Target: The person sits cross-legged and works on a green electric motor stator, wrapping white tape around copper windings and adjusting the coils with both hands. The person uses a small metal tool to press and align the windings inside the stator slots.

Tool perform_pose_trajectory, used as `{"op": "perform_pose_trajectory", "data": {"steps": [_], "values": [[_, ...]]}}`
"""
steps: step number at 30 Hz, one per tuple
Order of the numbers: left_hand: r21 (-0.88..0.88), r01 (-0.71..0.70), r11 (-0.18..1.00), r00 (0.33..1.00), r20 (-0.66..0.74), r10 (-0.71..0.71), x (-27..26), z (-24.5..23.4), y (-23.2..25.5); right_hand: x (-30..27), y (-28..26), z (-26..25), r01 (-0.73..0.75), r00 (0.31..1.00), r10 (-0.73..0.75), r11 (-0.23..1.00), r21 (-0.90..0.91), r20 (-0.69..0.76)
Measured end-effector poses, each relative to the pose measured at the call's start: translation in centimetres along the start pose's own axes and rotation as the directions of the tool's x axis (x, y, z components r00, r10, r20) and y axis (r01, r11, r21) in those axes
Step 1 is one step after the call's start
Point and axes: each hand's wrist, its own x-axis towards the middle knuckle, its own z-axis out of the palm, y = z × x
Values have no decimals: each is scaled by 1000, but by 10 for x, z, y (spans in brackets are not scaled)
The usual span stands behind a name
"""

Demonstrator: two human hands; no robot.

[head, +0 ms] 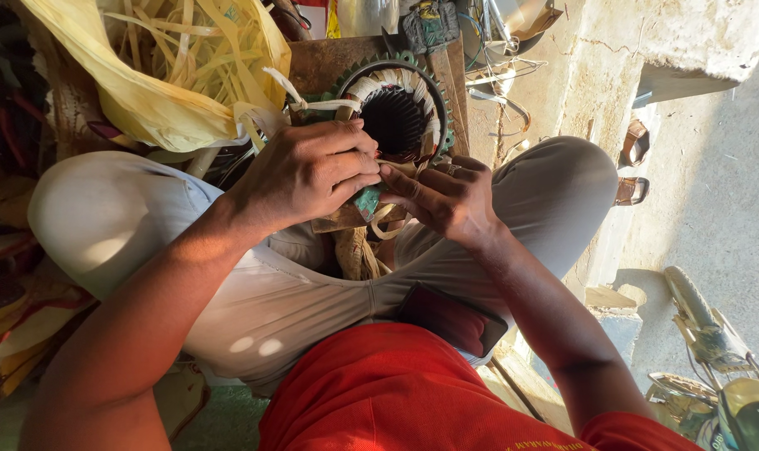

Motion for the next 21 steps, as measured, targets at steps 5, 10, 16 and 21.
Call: {"op": "perform_pose_trajectory", "data": {"steps": [5,10,16,21], "values": [[63,-48,997,998,-46,51,-3,6,1,-9,9,4,21,997,-8,985,173,-75],[187,-76,979,997,-14,80,-5,15,-1,-9,6,-4,-16,997,29,986,167,-73],[227,-46,973,998,57,34,-3,9,13,-1,4,-2,77,991,-73,996,34,-113],[330,-45,943,997,78,20,-2,14,17,2,5,2,57,991,-57,998,2,-118]]}}
